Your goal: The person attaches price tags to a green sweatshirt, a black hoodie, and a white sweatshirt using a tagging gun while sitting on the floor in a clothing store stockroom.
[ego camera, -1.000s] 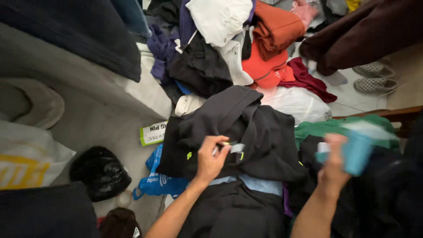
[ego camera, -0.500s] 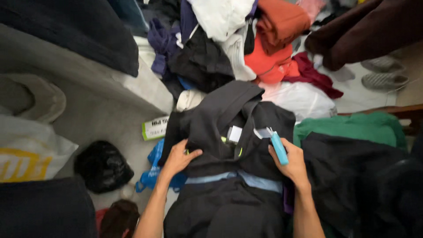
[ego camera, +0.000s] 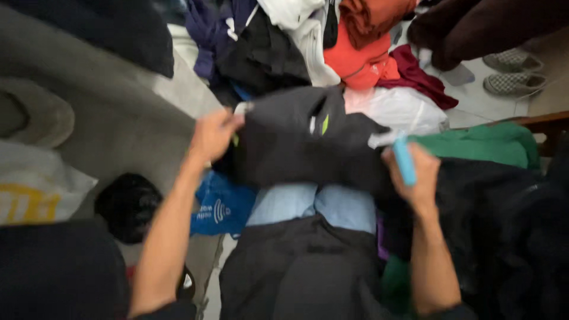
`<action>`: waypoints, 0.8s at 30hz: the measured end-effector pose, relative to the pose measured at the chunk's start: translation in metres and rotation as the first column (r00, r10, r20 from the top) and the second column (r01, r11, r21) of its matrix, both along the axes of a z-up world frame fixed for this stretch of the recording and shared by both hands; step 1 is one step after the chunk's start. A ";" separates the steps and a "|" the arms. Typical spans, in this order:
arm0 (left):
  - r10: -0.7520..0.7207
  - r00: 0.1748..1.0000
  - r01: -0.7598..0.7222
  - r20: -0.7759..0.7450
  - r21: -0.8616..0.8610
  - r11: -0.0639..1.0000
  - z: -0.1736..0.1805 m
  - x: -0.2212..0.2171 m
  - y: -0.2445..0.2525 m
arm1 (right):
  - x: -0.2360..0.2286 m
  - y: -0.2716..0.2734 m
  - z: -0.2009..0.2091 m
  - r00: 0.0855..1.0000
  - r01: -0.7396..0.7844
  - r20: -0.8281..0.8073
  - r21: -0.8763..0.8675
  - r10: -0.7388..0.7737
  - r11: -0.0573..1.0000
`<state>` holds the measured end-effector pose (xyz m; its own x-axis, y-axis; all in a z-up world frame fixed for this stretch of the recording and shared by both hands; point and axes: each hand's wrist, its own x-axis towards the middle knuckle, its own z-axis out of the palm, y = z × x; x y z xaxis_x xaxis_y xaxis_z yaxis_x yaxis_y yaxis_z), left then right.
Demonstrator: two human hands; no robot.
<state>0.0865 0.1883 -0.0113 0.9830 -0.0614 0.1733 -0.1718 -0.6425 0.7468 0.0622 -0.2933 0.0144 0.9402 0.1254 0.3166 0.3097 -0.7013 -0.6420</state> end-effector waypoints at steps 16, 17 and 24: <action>-0.157 0.978 0.188 -0.134 0.255 0.948 -0.030 0.103 0.036 | 0.127 -0.007 0.025 0.862 0.288 0.507 -0.467 -0.014 0.836; -0.151 0.979 0.182 -0.136 0.254 0.950 -0.010 0.105 0.032 | 0.133 -0.008 0.028 0.863 0.281 0.504 -0.468 -0.008 0.838; 0.152 0.844 -0.168 0.515 -0.016 0.986 0.080 0.141 0.017 | 0.142 0.008 0.070 0.876 0.260 0.452 -0.153 -0.167 0.953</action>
